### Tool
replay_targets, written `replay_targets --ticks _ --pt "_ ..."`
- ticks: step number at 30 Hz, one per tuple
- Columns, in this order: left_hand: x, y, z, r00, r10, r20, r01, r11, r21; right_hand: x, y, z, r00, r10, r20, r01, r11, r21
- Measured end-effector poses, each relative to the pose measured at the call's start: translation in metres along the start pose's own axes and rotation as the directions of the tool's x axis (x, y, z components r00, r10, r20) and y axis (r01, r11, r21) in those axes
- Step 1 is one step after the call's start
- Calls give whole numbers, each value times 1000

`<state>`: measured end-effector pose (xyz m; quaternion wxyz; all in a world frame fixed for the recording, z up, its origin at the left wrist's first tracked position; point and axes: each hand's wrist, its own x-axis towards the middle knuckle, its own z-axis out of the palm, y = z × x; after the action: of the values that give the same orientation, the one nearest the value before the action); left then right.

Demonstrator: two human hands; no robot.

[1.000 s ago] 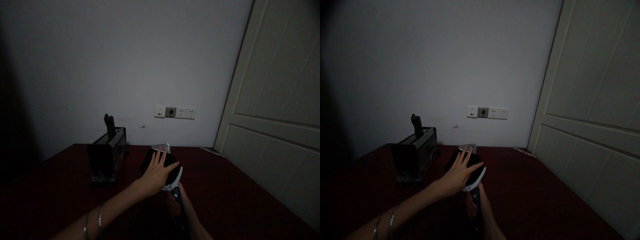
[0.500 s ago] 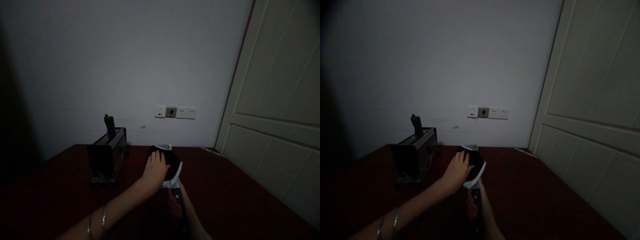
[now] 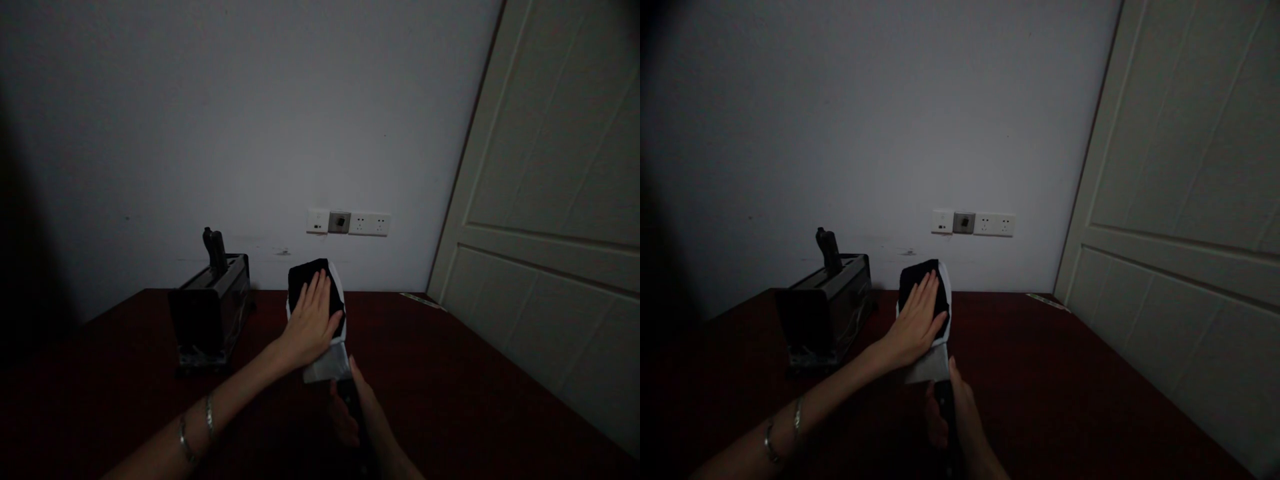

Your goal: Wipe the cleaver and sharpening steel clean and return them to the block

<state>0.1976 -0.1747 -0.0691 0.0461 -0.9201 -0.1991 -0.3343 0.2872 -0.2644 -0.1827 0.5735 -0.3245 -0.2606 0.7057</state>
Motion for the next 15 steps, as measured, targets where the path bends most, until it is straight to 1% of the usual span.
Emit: replay_targets --ticks 2,4,8,11,13,15 --pt "5 -5 -2 1000 9 -16 -7 997 78 0 0 0 1000 -5 2 5 1000 1" --pt "5 -4 -4 999 36 -9 -35 991 132 -1 0 0 1000 -22 19 22 1000 4" --pt "-10 12 -6 991 119 59 -128 977 173 -1 -7 -4 998 -35 52 35 999 12" --pt "-15 21 -10 986 129 107 -145 977 159 -4 -18 -4 991 9 137 -8 1000 -8" --pt "-10 20 -14 989 113 92 -126 980 157 -7 -23 -3 976 40 213 -34 999 -33" --pt "-3 18 -18 994 96 55 -104 981 165 -10 -26 -2 968 57 243 -47 998 -48"
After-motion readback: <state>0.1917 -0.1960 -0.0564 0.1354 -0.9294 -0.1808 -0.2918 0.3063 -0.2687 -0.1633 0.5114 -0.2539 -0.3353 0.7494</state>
